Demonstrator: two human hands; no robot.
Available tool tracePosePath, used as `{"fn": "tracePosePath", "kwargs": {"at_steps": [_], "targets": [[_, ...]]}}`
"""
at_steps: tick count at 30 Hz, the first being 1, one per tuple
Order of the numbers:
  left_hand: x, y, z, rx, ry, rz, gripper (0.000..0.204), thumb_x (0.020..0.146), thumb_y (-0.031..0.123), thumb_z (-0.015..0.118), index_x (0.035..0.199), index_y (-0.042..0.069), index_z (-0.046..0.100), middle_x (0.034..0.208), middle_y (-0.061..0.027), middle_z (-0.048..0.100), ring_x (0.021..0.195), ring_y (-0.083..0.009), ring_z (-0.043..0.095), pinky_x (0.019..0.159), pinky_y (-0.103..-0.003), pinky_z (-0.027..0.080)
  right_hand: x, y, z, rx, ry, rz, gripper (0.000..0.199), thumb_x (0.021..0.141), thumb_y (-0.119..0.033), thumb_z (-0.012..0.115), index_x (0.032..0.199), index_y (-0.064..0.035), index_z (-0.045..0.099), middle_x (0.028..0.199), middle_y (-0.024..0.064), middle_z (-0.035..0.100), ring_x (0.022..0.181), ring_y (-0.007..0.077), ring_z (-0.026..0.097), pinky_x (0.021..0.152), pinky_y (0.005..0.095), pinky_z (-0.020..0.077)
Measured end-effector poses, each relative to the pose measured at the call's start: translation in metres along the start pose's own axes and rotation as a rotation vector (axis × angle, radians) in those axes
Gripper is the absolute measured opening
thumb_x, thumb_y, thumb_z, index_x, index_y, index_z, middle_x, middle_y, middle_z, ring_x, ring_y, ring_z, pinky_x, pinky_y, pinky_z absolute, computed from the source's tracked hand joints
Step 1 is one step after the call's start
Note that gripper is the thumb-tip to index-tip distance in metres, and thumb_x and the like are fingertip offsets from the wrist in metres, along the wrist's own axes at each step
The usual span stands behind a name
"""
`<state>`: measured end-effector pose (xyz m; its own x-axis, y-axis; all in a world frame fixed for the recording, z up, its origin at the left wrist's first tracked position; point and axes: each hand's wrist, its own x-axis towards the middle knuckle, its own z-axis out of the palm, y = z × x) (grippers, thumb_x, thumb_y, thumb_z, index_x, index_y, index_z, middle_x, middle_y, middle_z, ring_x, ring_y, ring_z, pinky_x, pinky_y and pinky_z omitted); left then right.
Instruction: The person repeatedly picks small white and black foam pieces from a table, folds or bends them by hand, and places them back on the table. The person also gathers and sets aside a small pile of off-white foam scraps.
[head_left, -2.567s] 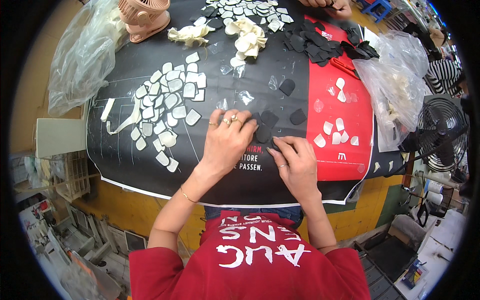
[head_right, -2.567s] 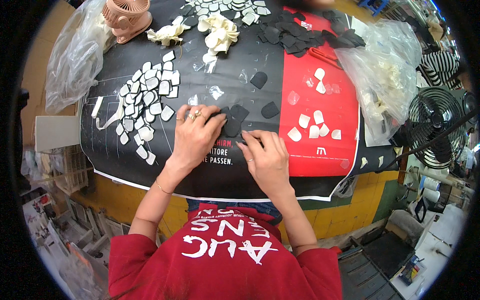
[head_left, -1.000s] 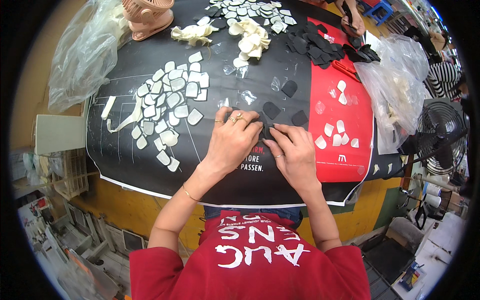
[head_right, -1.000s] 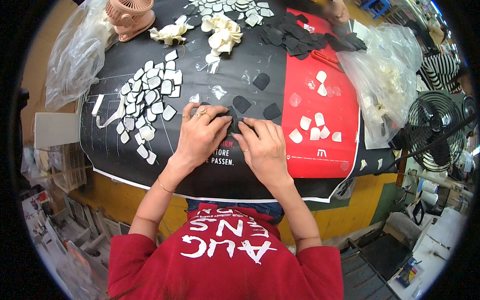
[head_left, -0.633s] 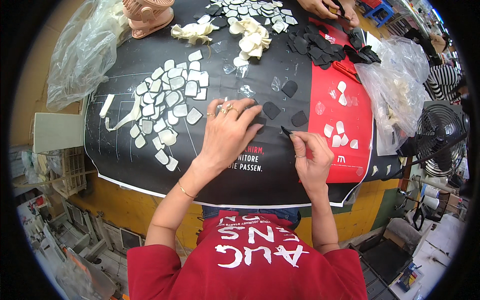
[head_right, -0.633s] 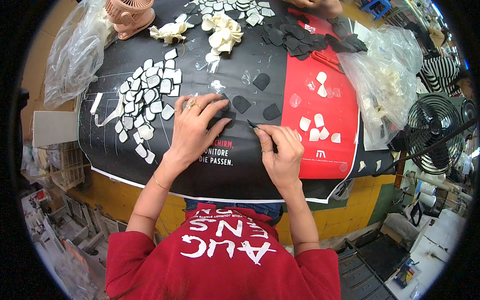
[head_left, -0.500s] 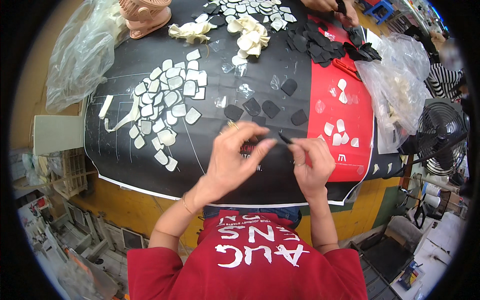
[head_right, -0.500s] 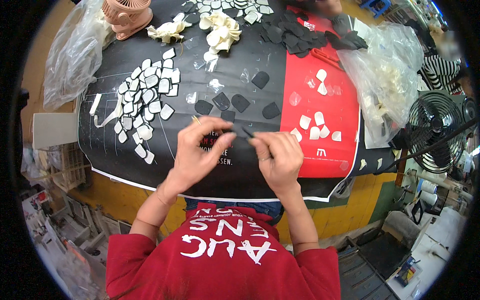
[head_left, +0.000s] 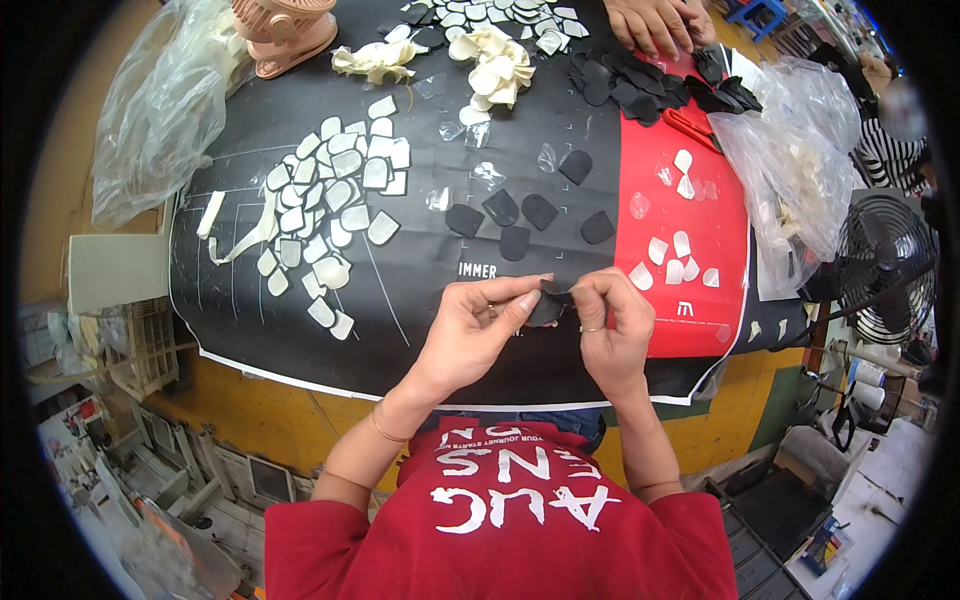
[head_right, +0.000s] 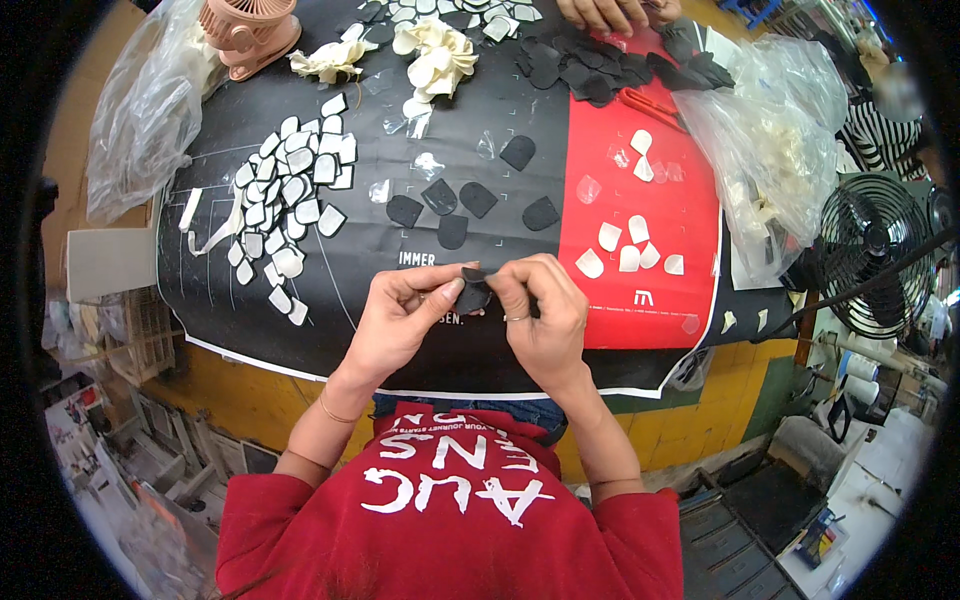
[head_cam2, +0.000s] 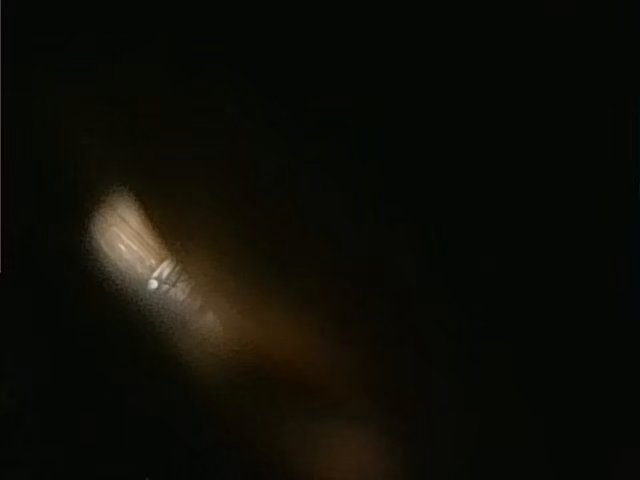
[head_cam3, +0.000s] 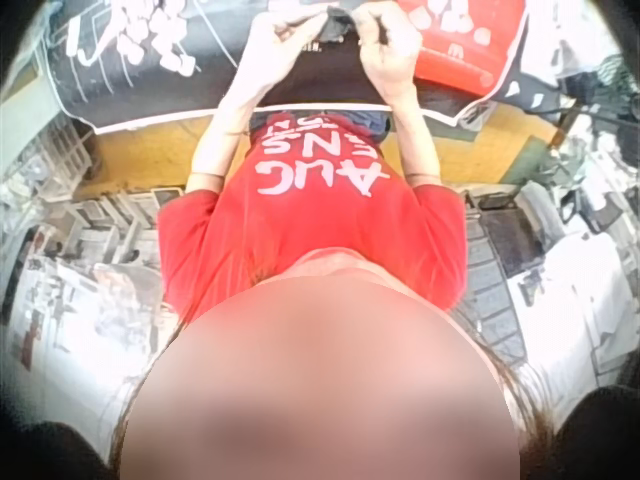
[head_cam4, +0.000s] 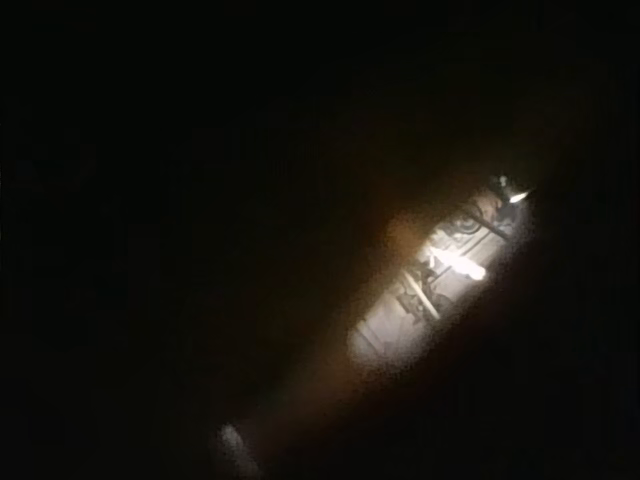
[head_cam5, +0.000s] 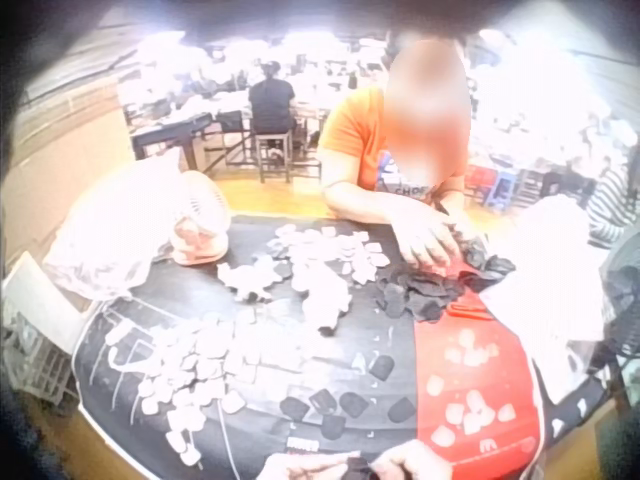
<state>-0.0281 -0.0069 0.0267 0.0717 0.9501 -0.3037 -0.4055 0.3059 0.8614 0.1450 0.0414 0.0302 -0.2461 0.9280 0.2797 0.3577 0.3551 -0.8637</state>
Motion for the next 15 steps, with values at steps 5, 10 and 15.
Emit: {"fn": "tracePosePath", "kwargs": {"at_steps": [5, 10, 15], "targets": [[0.003, 0.0, -0.006, 0.507, 0.113, 0.154, 0.022, 0.095, 0.004, 0.066, 0.116, -0.001, 0.071, 0.096, -0.0083, 0.073, 0.08, -0.0123, 0.066, 0.072, -0.029, 0.051, 0.012, 0.003, -0.008, -0.008, -0.047, 0.259, 0.018, 0.097, -0.011, 0.066, 0.086, 0.0043, 0.065, 0.071, 0.0105, 0.062, 0.058, 0.0162, 0.053, 0.055, 0.0308, 0.0418], [0.011, 0.001, -0.02, 1.133, 0.194, 0.55, 0.017, 0.085, 0.001, 0.072, 0.102, 0.001, 0.071, 0.101, -0.0125, 0.066, 0.083, -0.0317, 0.066, 0.075, -0.039, 0.052, 0.024, 0.015, -0.004, -0.446, 0.021, 0.078, 0.016, 0.092, -0.017, 0.072, 0.093, -0.0016, 0.073, 0.079, 0.0091, 0.062, 0.073, 0.0251, 0.06, 0.066, 0.0375, 0.0476], [0.002, -0.003, -0.02, 1.291, 0.236, 0.558, 0.017, 0.085, 0.009, 0.075, 0.101, 0.003, 0.07, 0.099, -0.0094, 0.063, 0.081, -0.0274, 0.064, 0.075, -0.04, 0.049, 0.015, 0.027, -0.036, -0.494, 0.167, 0.185, 0.02, 0.088, -0.018, 0.075, 0.102, -0.004, 0.074, 0.089, 0.0109, 0.064, 0.08, 0.0271, 0.063, 0.073, 0.0388, 0.0506]]}}
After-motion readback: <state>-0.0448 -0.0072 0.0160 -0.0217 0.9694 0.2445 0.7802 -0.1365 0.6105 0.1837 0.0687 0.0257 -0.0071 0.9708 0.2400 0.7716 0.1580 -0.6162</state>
